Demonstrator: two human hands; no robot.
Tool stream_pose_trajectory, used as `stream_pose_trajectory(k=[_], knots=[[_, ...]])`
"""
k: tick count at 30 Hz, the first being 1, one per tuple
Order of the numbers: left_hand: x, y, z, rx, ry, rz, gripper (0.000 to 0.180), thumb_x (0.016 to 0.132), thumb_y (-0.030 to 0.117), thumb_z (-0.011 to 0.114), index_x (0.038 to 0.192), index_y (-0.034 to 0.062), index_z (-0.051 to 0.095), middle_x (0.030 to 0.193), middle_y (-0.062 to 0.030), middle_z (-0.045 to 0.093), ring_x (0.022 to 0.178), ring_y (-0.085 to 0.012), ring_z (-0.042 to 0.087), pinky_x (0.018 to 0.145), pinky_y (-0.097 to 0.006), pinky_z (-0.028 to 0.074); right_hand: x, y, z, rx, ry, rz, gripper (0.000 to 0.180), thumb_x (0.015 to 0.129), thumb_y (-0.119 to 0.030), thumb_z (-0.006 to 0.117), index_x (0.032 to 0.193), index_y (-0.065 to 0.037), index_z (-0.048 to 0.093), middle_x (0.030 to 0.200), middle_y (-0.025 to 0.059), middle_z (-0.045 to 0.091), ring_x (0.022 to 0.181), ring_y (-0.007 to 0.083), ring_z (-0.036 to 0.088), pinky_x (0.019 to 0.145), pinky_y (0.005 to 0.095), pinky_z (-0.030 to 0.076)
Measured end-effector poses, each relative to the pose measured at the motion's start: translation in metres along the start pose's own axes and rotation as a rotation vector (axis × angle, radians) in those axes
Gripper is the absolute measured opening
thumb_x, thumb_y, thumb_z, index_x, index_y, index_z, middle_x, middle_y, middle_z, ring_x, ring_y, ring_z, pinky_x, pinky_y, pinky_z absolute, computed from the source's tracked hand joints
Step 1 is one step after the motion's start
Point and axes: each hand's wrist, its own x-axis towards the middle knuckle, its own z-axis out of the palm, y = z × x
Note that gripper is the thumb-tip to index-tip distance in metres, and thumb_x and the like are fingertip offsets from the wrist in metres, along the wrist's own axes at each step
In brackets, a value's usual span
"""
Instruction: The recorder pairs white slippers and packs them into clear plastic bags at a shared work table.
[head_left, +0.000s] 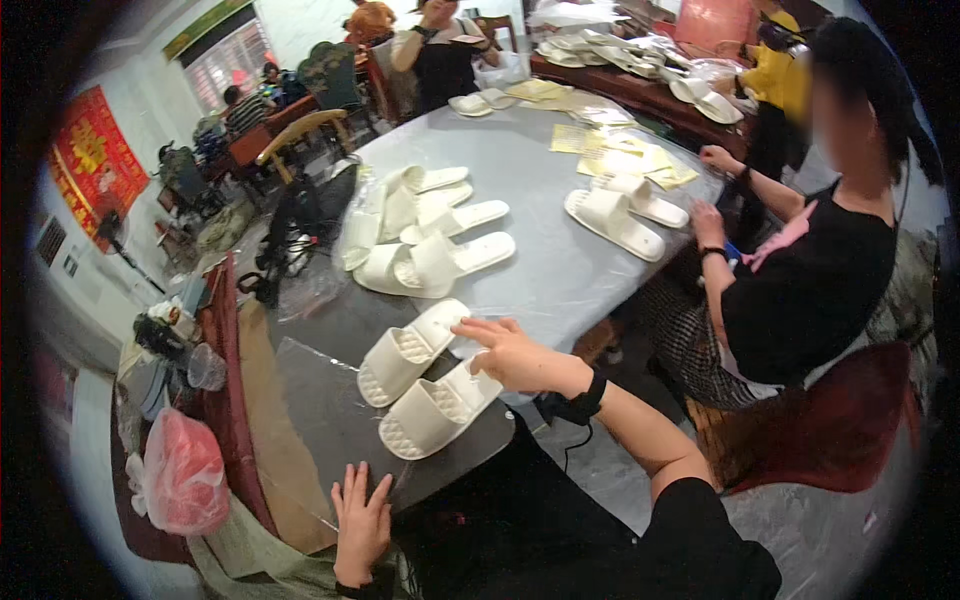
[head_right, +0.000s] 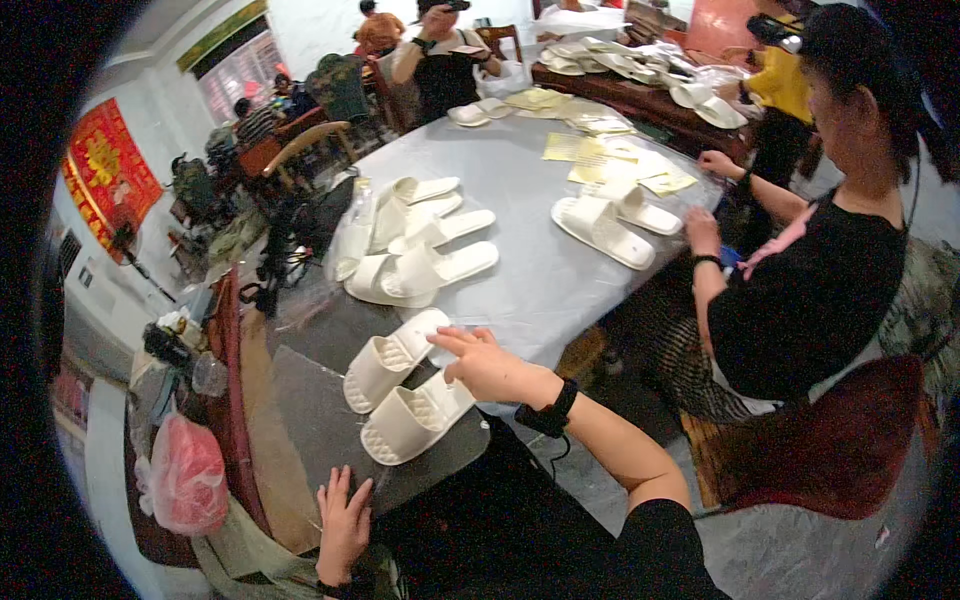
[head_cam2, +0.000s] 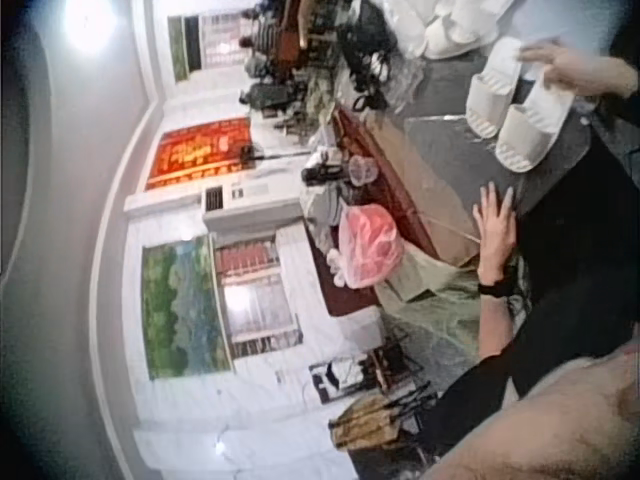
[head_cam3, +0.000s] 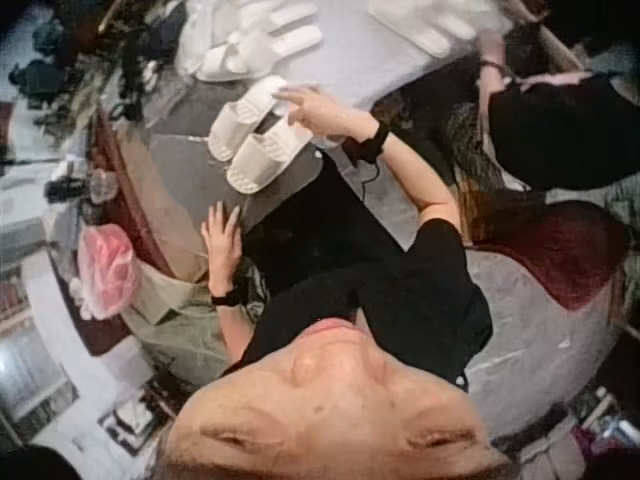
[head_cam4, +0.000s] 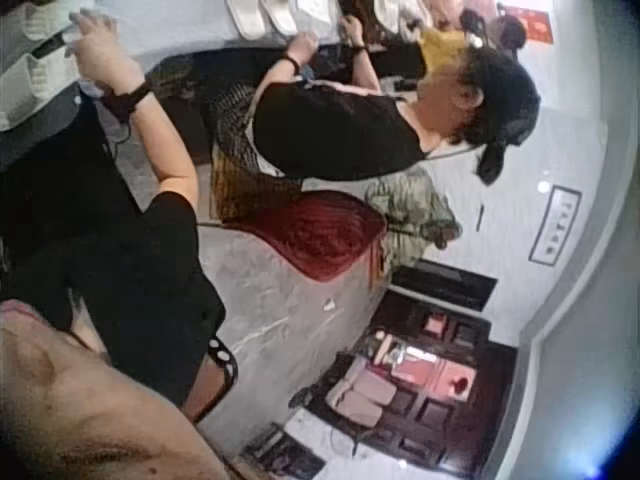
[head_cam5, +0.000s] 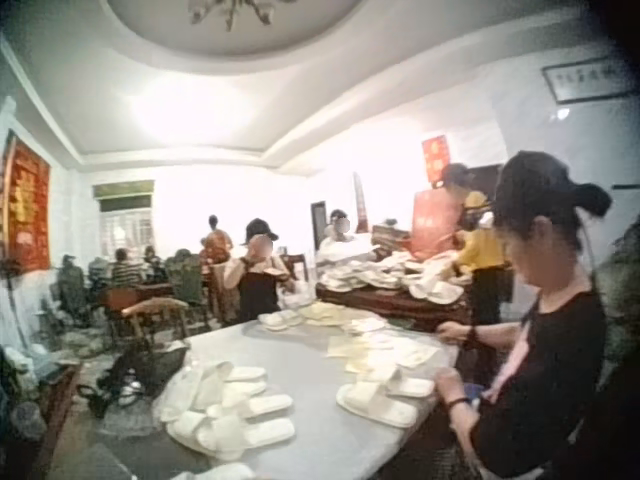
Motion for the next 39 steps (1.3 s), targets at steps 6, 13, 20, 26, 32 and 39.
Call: stream_pose_trajectory(k=[6, 13, 20, 26, 32, 39], knots=[[-0.01, 0.001, -0.01, 0.115, -0.101, 0.007, 0.055, 0.087, 0.005, 0.063, 0.139, 0.0214, 0.061, 0.156, -0.0231, 0.04, 0.146, -0.0521, 0.029, 0.114, -0.07, 0.023, 0.053, -0.009, 0.048, 0.3, -0.233, -0.162, 0.035, 0.082, -0.001, 0.062, 0.106, -0.018, 0.081, 0.151, 0.0119, 0.05, 0.142, 0.0253, 0.043, 0.111, 0.0552, 0.03], [-0.025, -0.012, -0.007, 0.028, -0.069, -0.027, 0.058, 0.087, 0.004, 0.063, 0.141, 0.0234, 0.06, 0.156, -0.0231, 0.04, 0.146, -0.0501, 0.031, 0.114, -0.068, 0.026, 0.054, -0.022, 0.054, 0.189, -0.269, -0.154, 0.036, 0.085, -0.001, 0.06, 0.115, -0.015, 0.076, 0.138, 0.0067, 0.055, 0.134, 0.0227, 0.048, 0.1, 0.0513, 0.034], [-0.013, -0.015, -0.004, 0.038, -0.013, -0.018, 0.055, 0.088, 0.005, 0.064, 0.141, 0.0222, 0.06, 0.156, -0.0212, 0.041, 0.145, -0.0481, 0.034, 0.112, -0.062, 0.03, 0.023, -0.023, 0.027, 0.318, -0.054, -0.104, 0.029, 0.09, 0.002, 0.061, 0.116, -0.009, 0.069, 0.131, 0.0099, 0.057, 0.123, 0.0295, 0.052, 0.098, 0.0436, 0.035], [0.004, -0.018, 0.001, 0.071, 0.034, -0.007, 0.058, 0.088, 0.001, 0.061, 0.142, 0.0209, 0.059, 0.156, -0.0197, 0.042, 0.145, -0.0418, 0.037, 0.111, -0.058, 0.032, -0.009, -0.042, -0.013, 0.545, 0.279, -0.03, 0.028, 0.091, 0.008, 0.061, 0.117, 0.0, 0.069, 0.131, 0.0146, 0.059, 0.105, 0.0269, 0.063, 0.085, 0.0326, 0.05], [0.013, -0.028, 0.008, 0.204, 0.064, 0.104, 0.058, 0.087, -0.001, 0.058, 0.141, 0.0172, 0.059, 0.158, -0.0175, 0.041, 0.15, -0.036, 0.034, 0.115, -0.064, 0.029, -0.033, -0.084, -0.032, 0.637, 0.035, 0.041, 0.025, 0.09, 0.001, 0.067, 0.114, -0.001, 0.07, 0.124, 0.0166, 0.062, 0.113, 0.0346, 0.059, 0.096, 0.0402, 0.047], [0.015, -0.016, 0.007, 0.008, 0.235, 0.1, 0.061, 0.083, -0.008, 0.054, 0.144, -0.0029, 0.049, 0.156, -0.0158, 0.045, 0.148, -0.0325, 0.038, 0.118, -0.061, 0.027, -0.021, -0.11, 0.002, 0.535, -0.198, -0.165, 0.023, 0.089, -0.001, 0.067, 0.112, -0.002, 0.07, 0.116, 0.0141, 0.059, 0.106, 0.0344, 0.054, 0.092, 0.0413, 0.045]])
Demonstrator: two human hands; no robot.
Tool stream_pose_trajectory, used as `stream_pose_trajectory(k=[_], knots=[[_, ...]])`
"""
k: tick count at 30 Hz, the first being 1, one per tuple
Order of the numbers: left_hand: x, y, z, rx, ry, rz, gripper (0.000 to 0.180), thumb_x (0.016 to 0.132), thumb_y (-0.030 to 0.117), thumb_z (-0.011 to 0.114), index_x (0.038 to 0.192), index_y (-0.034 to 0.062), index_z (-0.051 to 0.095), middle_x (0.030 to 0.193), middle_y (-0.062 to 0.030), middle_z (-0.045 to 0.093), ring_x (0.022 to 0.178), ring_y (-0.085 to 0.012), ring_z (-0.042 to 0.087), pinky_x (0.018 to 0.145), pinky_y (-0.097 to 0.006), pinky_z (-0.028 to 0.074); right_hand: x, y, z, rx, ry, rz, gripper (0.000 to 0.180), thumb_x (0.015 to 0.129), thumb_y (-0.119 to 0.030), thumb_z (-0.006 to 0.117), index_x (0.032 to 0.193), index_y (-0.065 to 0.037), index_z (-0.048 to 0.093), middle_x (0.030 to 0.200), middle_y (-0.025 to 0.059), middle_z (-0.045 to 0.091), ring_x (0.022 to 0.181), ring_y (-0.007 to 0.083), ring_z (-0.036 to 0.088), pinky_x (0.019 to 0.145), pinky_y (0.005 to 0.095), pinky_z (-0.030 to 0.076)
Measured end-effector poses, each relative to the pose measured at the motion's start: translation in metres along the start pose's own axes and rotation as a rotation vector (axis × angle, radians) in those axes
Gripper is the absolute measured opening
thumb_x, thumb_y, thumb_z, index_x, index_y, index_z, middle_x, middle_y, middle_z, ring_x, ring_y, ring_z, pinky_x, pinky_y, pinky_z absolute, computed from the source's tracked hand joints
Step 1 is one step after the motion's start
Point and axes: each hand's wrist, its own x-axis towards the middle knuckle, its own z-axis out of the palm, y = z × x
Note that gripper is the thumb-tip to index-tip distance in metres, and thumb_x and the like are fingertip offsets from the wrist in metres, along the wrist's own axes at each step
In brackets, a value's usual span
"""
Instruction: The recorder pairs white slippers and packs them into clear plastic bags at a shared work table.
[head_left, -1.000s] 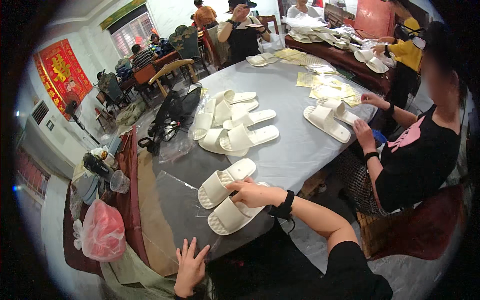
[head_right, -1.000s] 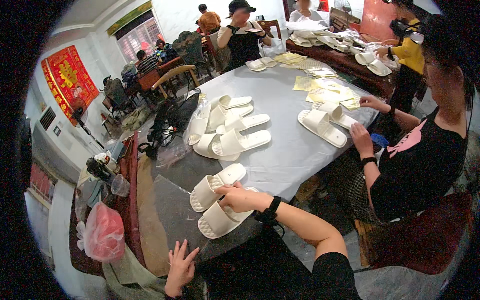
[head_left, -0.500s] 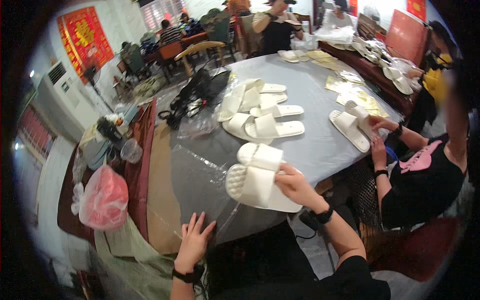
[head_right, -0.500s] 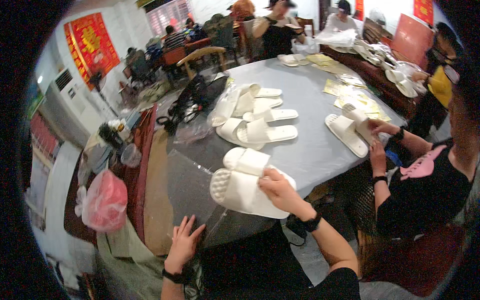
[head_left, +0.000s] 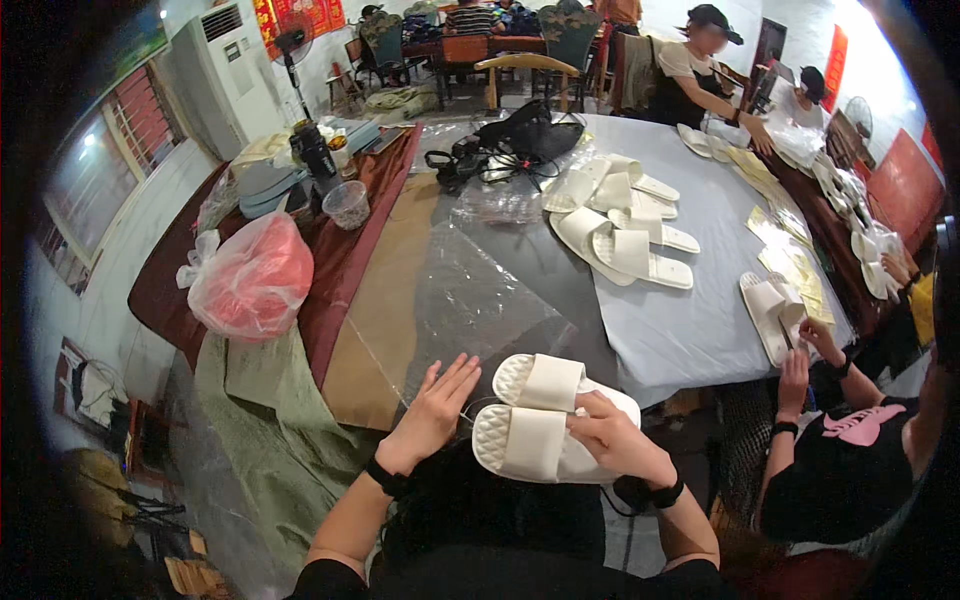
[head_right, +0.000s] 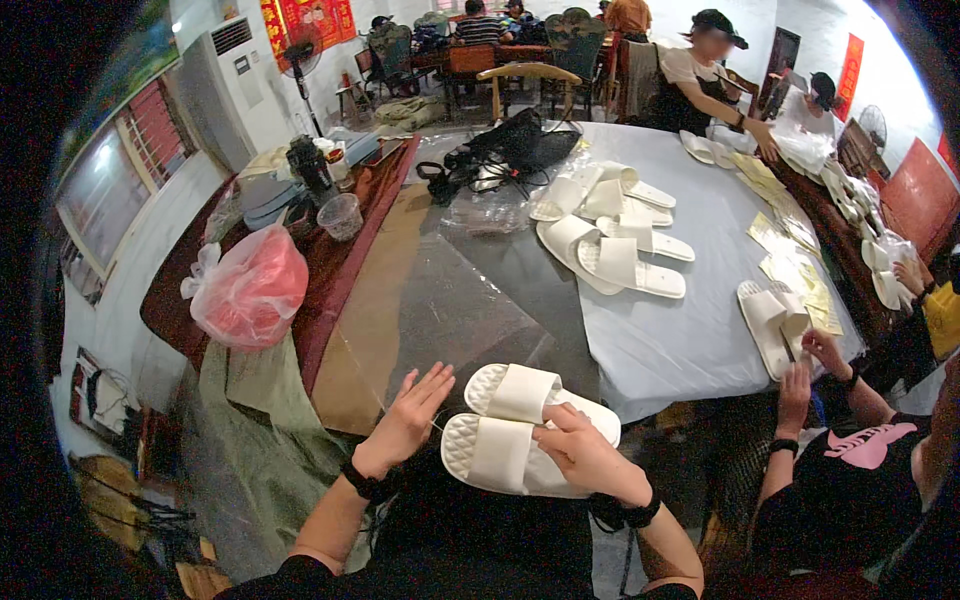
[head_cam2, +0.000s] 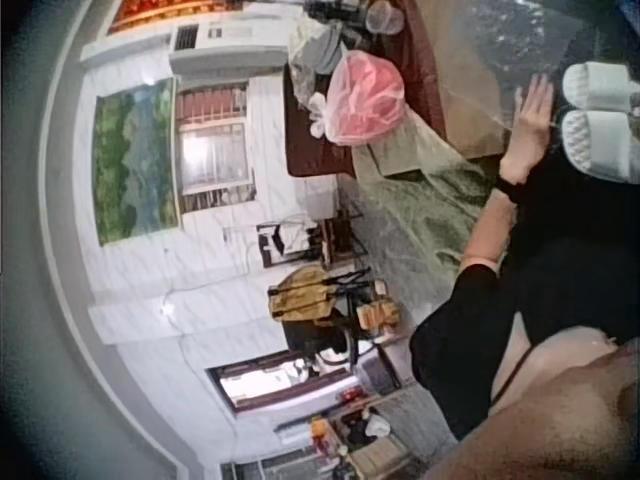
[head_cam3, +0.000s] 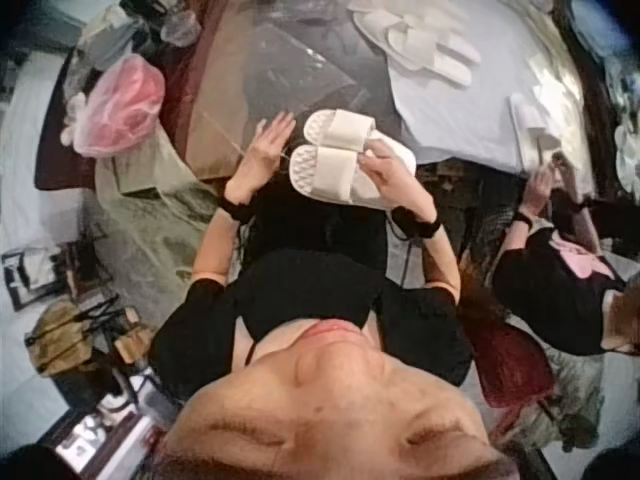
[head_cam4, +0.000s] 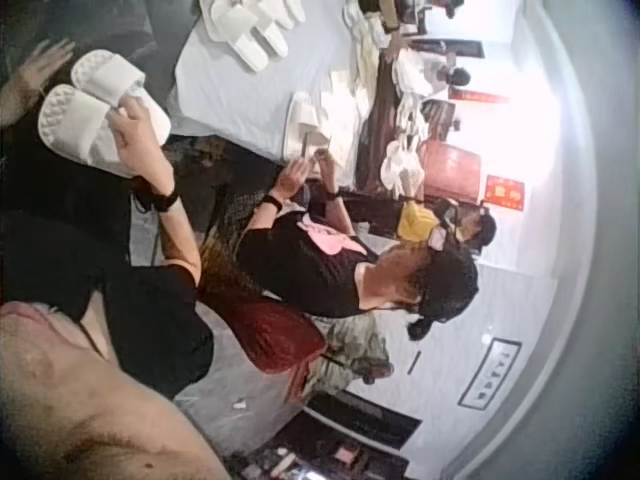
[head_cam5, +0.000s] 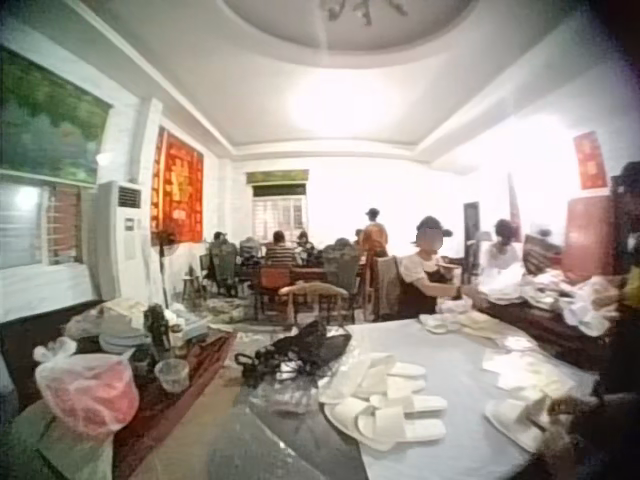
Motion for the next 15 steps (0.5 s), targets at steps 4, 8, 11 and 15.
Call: stream_pose_trajectory(k=[4, 8, 11, 15], knots=[[0.0, 0.009, -0.012, -0.103, 0.088, 0.01, 0.065, 0.083, -0.012, 0.052, 0.147, 0.0006, 0.047, 0.158, -0.0166, 0.043, 0.148, -0.0352, 0.038, 0.119, -0.057, 0.029, 0.016, -0.005, 0.016, -0.178, -0.019, -0.005, 0.022, 0.088, 0.003, 0.064, 0.11, 0.0, 0.067, 0.109, 0.0167, 0.056, 0.103, 0.0361, 0.053, 0.091, 0.0437, 0.045], [0.001, 0.031, -0.012, -0.096, 0.039, 0.059, 0.07, 0.084, -0.013, 0.05, 0.152, 0.0018, 0.041, 0.159, -0.0161, 0.041, 0.15, -0.0363, 0.035, 0.12, -0.056, 0.027, 0.036, -0.007, 0.032, -0.269, 0.021, -0.021, 0.029, 0.089, 0.002, 0.061, 0.118, 0.001, 0.064, 0.112, 0.0195, 0.054, 0.105, 0.039, 0.051, 0.09, 0.0451, 0.045], [0.008, 0.049, -0.018, -0.236, 0.016, 0.104, 0.075, 0.082, -0.015, 0.049, 0.154, 0.0022, 0.039, 0.161, -0.0155, 0.04, 0.151, -0.0364, 0.032, 0.122, -0.057, 0.024, 0.05, 0.008, 0.052, -0.334, 0.039, 0.012, 0.032, 0.089, 0.0, 0.062, 0.12, -0.001, 0.063, 0.116, 0.0219, 0.055, 0.106, 0.0424, 0.052, 0.091, 0.0474, 0.044], [0.012, 0.065, -0.018, -0.339, 0.014, 0.21, 0.078, 0.081, -0.015, 0.053, 0.155, 0.0026, 0.038, 0.164, -0.015, 0.034, 0.154, -0.0342, 0.027, 0.124, -0.056, 0.021, 0.074, 0.025, 0.066, -0.196, 0.169, 0.017, 0.036, 0.087, -0.007, 0.064, 0.122, -0.001, 0.061, 0.122, 0.0282, 0.055, 0.114, 0.0487, 0.052, 0.096, 0.0539, 0.044]])
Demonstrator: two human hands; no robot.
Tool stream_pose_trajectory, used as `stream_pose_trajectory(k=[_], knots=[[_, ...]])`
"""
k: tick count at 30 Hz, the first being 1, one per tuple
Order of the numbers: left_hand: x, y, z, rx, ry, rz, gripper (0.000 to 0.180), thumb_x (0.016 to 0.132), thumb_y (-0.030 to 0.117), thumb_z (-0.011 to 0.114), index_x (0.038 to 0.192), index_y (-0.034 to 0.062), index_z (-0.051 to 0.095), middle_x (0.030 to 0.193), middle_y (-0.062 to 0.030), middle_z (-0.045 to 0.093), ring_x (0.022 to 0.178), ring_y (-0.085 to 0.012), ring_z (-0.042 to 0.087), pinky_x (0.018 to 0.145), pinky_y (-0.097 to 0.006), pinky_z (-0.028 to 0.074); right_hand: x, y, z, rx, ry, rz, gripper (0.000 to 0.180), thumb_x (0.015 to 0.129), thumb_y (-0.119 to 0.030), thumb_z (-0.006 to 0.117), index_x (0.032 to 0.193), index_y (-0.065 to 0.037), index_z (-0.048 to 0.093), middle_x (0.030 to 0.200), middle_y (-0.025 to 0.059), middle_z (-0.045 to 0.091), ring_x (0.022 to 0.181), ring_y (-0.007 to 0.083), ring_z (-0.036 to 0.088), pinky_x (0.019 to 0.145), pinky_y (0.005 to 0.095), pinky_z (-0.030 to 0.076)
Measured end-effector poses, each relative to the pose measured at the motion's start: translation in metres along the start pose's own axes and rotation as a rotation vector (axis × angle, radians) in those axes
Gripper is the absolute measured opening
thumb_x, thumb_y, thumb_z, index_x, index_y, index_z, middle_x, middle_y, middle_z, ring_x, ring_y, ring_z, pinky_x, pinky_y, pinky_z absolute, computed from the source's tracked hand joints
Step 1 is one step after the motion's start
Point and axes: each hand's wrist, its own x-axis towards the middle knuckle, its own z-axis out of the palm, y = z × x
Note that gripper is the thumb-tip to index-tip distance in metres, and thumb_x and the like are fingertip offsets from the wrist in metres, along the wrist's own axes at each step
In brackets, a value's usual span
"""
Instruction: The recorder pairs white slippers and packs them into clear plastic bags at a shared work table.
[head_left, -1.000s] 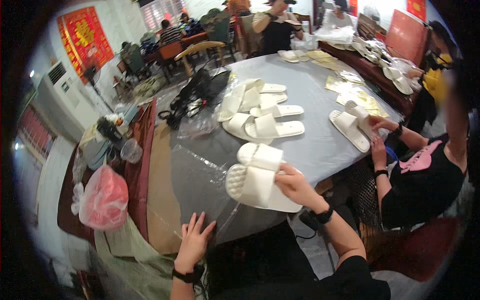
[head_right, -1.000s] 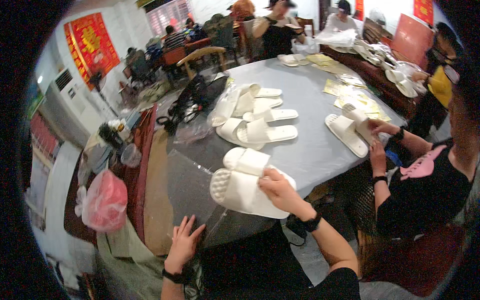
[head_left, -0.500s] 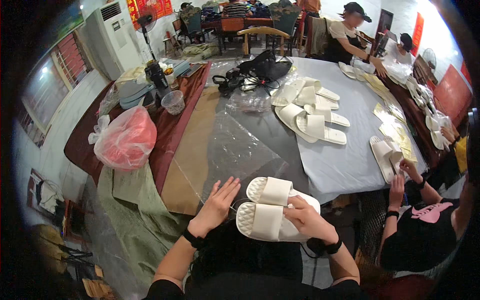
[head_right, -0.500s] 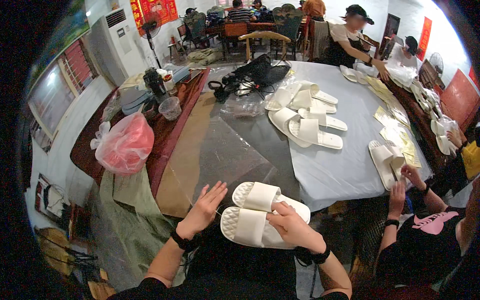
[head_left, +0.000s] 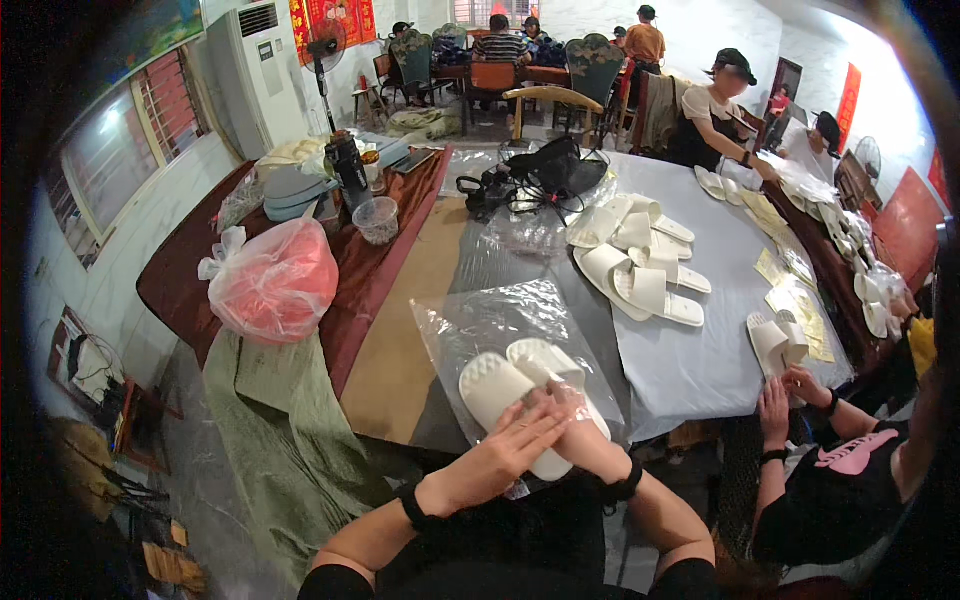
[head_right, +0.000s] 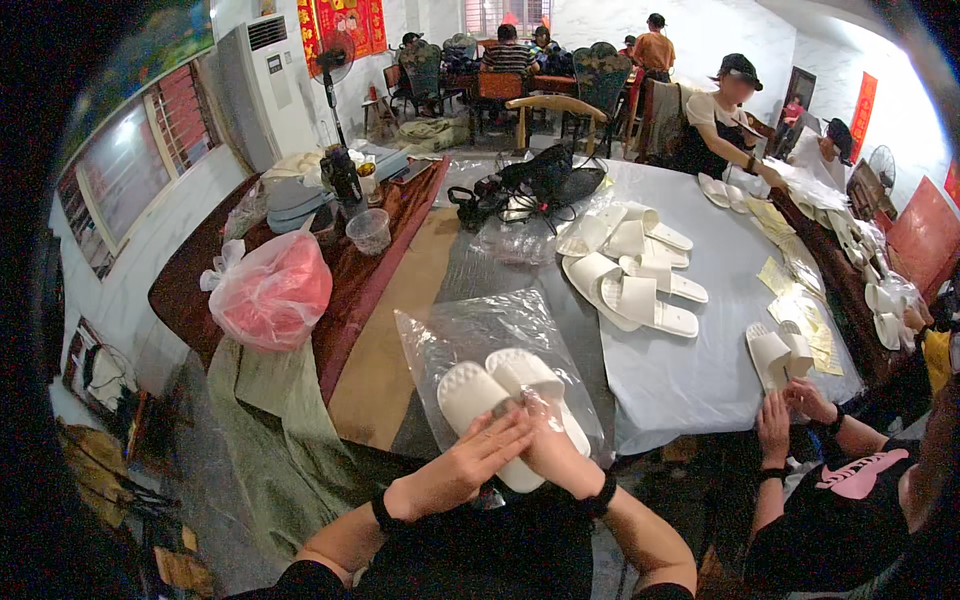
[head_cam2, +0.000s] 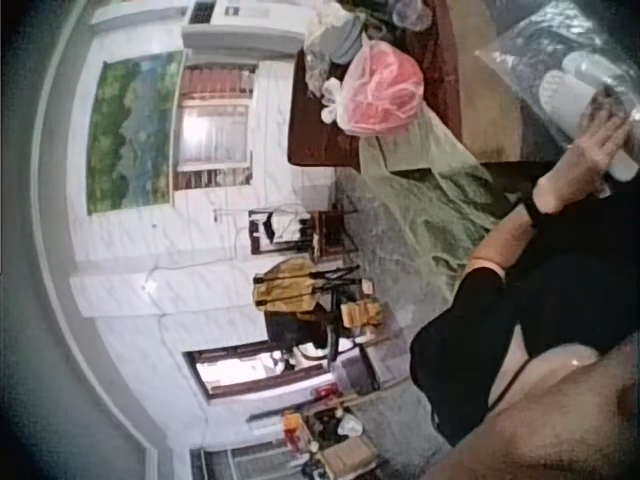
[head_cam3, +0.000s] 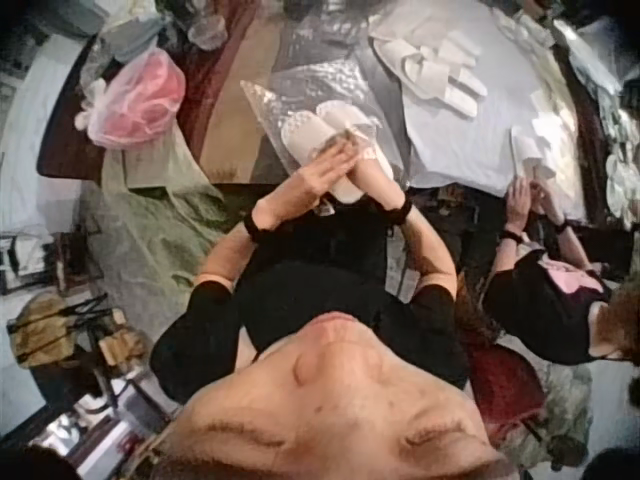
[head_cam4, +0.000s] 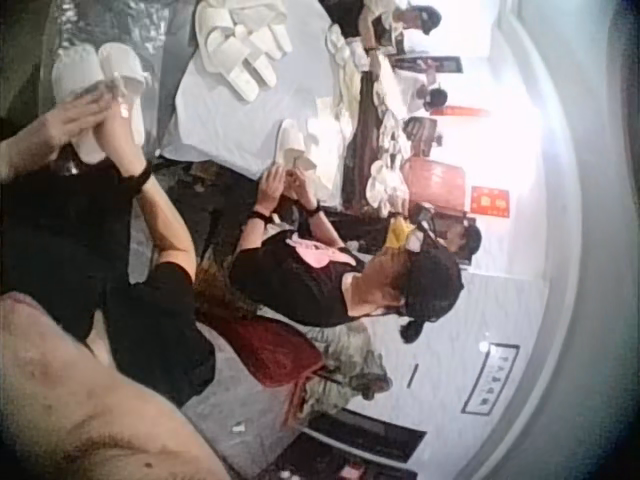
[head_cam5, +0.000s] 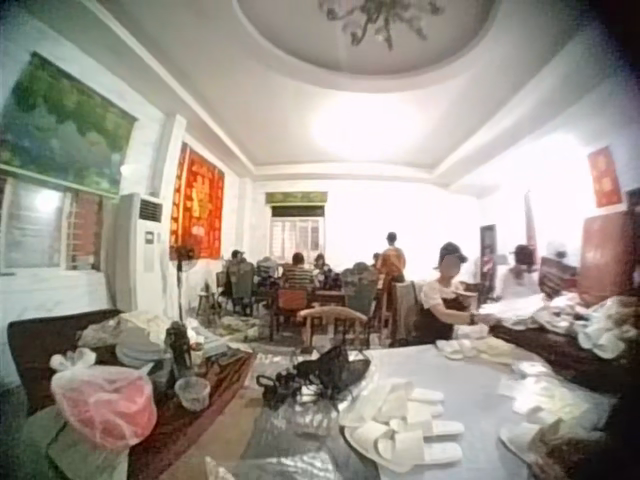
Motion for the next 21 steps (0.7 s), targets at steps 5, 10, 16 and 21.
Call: stream_pose_trajectory(k=[5, 10, 16, 21], knots=[[0.011, 0.024, -0.007, 0.008, -0.099, 0.1, 0.066, 0.087, -0.004, 0.055, 0.151, -0.0004, 0.042, 0.164, -0.0165, 0.034, 0.153, -0.034, 0.029, 0.12, -0.06, 0.025, 0.037, 0.087, 0.04, -0.422, 0.065, -0.156, 0.053, 0.08, -0.006, 0.064, 0.131, 0.0, 0.054, 0.123, 0.0296, 0.053, 0.114, 0.0499, 0.051, 0.098, 0.0536, 0.042], [-0.007, 0.013, 0.005, 0.017, -0.109, 0.127, 0.059, 0.091, -0.001, 0.056, 0.149, -0.0004, 0.044, 0.164, -0.0156, 0.035, 0.153, -0.0361, 0.031, 0.117, -0.059, 0.03, 0.05, 0.073, 0.056, -0.463, 0.252, -0.104, 0.055, 0.08, -0.004, 0.063, 0.133, 0.002, 0.052, 0.126, 0.0346, 0.052, 0.123, 0.0522, 0.048, 0.107, 0.056, 0.039], [-0.03, 0.001, 0.017, 0.065, -0.201, 0.14, 0.067, 0.085, -0.004, 0.063, 0.149, -0.0024, 0.043, 0.163, -0.0184, 0.033, 0.152, -0.0365, 0.031, 0.118, -0.057, 0.031, 0.057, 0.06, 0.053, -0.373, 0.037, 0.12, 0.063, 0.084, 0.0, 0.059, 0.145, -0.002, 0.044, 0.135, 0.0287, 0.053, 0.13, 0.0487, 0.046, 0.108, 0.0563, 0.036], [-0.036, -0.007, -0.01, -0.307, -0.118, 0.053, 0.056, 0.09, -0.007, 0.06, 0.144, 0.0042, 0.054, 0.153, -0.0173, 0.049, 0.145, -0.0365, 0.043, 0.119, -0.052, 0.033, 0.03, 0.024, 0.027, -0.36, -0.258, 0.295, 0.071, 0.093, -0.01, 0.06, 0.158, -0.025, 0.035, 0.16, 0.0279, 0.03, 0.149, 0.0455, 0.028, 0.112, 0.0723, 0.02]])
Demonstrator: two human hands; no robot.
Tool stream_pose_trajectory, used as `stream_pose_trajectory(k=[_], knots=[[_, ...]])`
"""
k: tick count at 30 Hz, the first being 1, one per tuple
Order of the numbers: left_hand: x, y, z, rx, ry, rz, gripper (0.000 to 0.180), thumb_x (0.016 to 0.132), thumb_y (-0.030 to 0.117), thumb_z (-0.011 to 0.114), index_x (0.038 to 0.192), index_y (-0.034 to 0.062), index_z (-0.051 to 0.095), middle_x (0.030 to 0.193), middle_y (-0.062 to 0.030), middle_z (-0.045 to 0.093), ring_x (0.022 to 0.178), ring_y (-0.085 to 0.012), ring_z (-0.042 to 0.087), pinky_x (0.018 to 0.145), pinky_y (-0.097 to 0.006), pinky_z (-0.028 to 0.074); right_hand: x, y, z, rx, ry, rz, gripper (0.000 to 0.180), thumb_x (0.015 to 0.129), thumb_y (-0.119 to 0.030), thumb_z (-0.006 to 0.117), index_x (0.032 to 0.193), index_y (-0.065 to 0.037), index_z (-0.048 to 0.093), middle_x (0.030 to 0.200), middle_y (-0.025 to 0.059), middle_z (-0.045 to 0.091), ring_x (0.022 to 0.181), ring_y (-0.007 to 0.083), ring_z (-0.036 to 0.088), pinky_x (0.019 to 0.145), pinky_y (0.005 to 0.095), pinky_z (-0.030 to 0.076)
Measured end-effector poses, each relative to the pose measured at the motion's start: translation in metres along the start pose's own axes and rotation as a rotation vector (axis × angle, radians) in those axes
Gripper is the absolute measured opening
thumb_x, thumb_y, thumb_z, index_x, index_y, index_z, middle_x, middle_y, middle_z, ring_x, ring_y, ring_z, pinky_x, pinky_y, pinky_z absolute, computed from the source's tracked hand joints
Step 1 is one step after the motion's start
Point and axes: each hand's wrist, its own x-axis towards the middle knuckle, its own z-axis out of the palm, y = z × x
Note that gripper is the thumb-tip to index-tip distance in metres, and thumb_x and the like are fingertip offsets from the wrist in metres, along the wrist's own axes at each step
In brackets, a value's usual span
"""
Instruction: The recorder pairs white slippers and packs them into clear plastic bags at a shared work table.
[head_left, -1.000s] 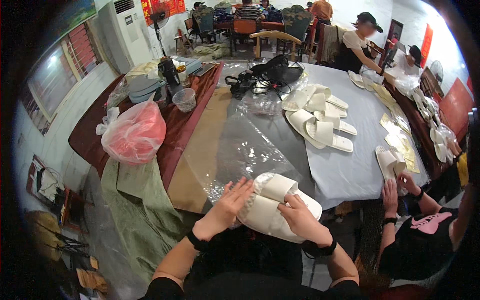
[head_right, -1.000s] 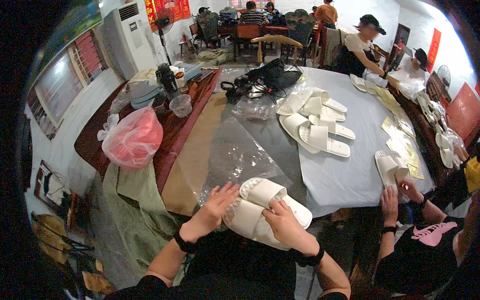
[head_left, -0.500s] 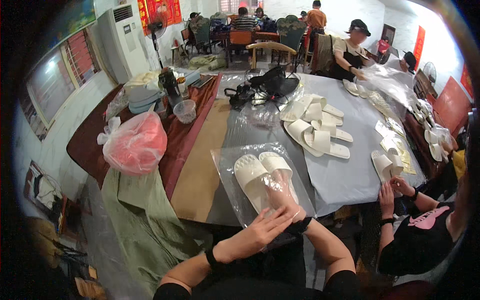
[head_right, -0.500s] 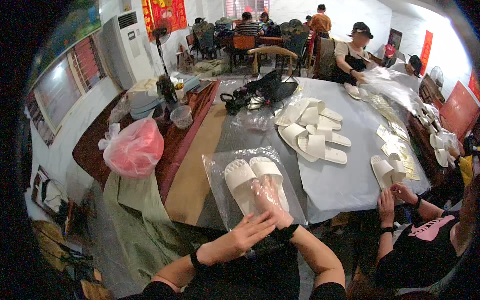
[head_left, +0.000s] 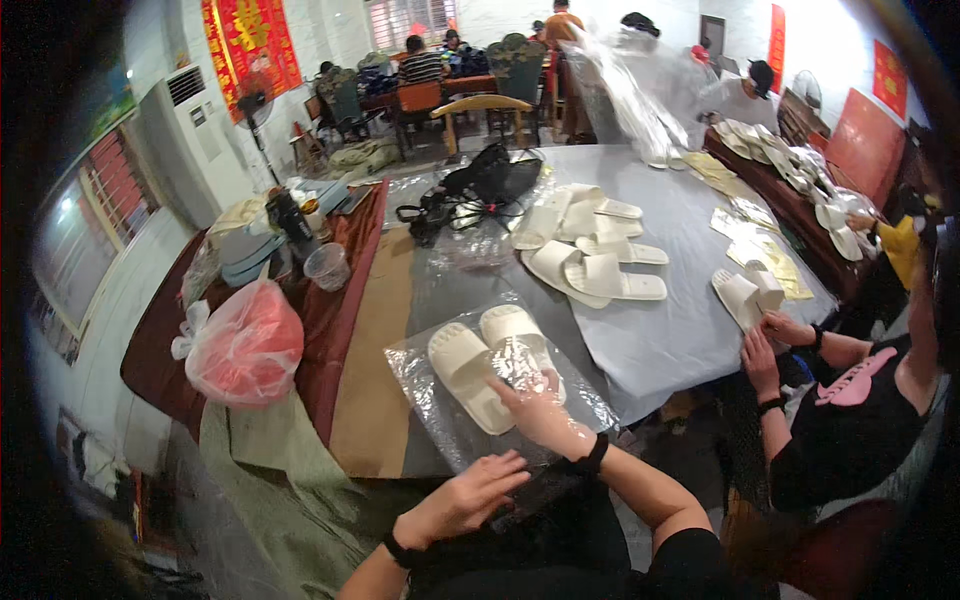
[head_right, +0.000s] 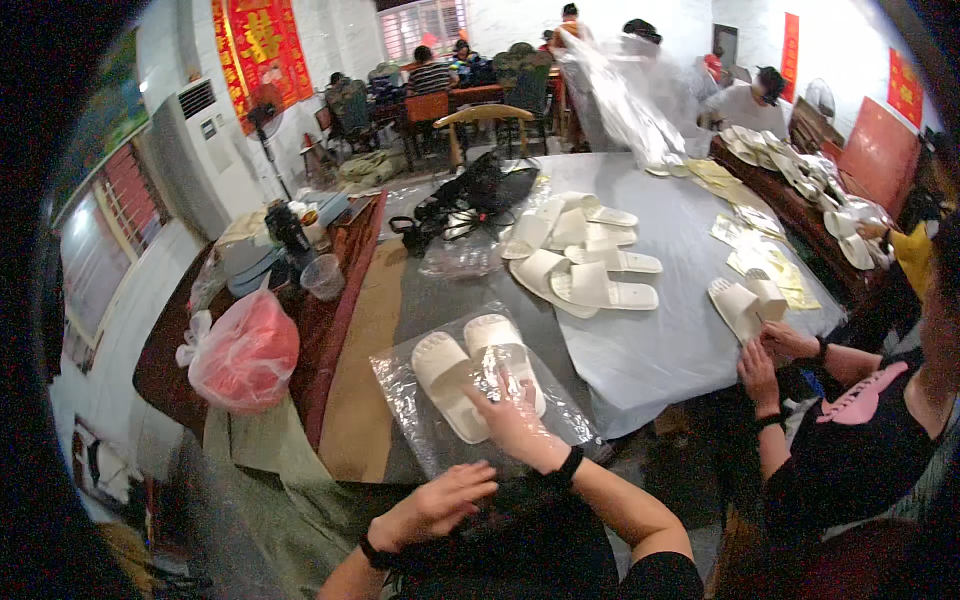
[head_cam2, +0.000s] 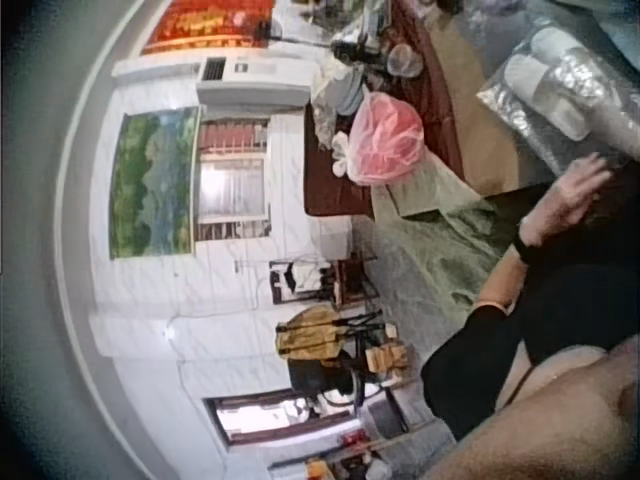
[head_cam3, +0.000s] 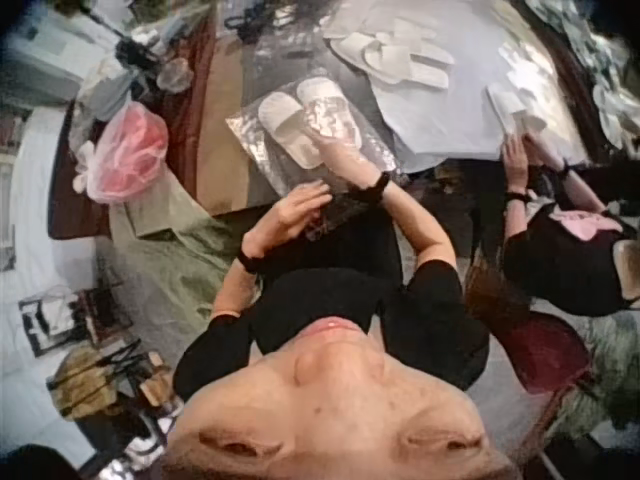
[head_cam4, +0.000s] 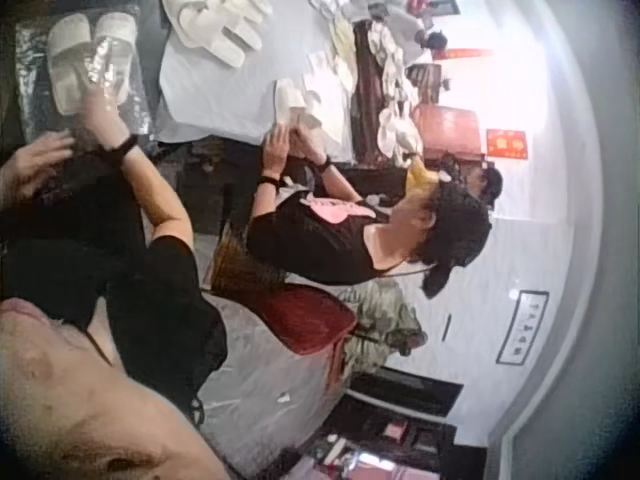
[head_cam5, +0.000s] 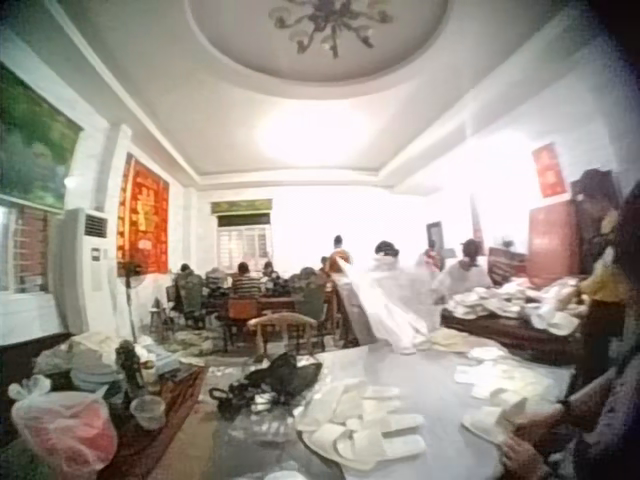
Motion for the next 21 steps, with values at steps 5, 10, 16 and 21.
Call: stream_pose_trajectory(k=[5, 10, 16, 21], knots=[[-0.006, -0.016, -0.02, 0.323, 0.191, -0.124, 0.071, 0.073, -0.016, 0.054, 0.141, 0.0046, 0.057, 0.152, -0.0169, 0.05, 0.148, -0.0403, 0.037, 0.12, -0.056, 0.029, -0.081, 0.016, -0.019, -0.062, 0.068, -0.104, 0.061, 0.098, -0.015, 0.058, 0.156, -0.025, 0.04, 0.162, 0.0219, 0.032, 0.149, 0.0457, 0.029, 0.109, 0.0681, 0.031], [-0.02, -0.039, -0.013, 0.544, -0.089, -0.179, 0.077, 0.073, -0.009, 0.062, 0.147, 0.0091, 0.051, 0.155, -0.0158, 0.045, 0.148, -0.0377, 0.037, 0.12, -0.06, 0.027, -0.135, 0.042, -0.077, 0.38, -0.14, -0.231, 0.037, 0.095, -0.014, 0.066, 0.131, -0.009, 0.064, 0.136, 0.0184, 0.062, 0.123, 0.0347, 0.061, 0.103, 0.0442, 0.048], [-0.018, -0.035, -0.004, 0.538, -0.131, -0.157, 0.075, 0.073, -0.007, 0.063, 0.145, 0.014, 0.054, 0.152, -0.0208, 0.047, 0.146, -0.0376, 0.041, 0.118, -0.063, 0.028, -0.133, 0.066, -0.138, 0.629, 0.316, -0.096, 0.044, 0.09, 0.002, 0.061, 0.132, -0.01, 0.066, 0.128, 0.013, 0.069, 0.102, 0.0303, 0.071, 0.089, 0.0392, 0.056], [-0.031, -0.051, -0.001, 0.555, -0.058, -0.146, 0.06, 0.08, -0.001, 0.07, 0.137, 0.0167, 0.062, 0.149, -0.016, 0.053, 0.144, -0.036, 0.044, 0.118, -0.062, 0.029, -0.096, 0.078, -0.128, -0.281, 0.241, -0.254, 0.072, 0.087, 0.003, 0.059, 0.151, -0.028, 0.047, 0.162, 0.0049, 0.038, 0.146, 0.0264, 0.037, 0.108, 0.0509, 0.039]])
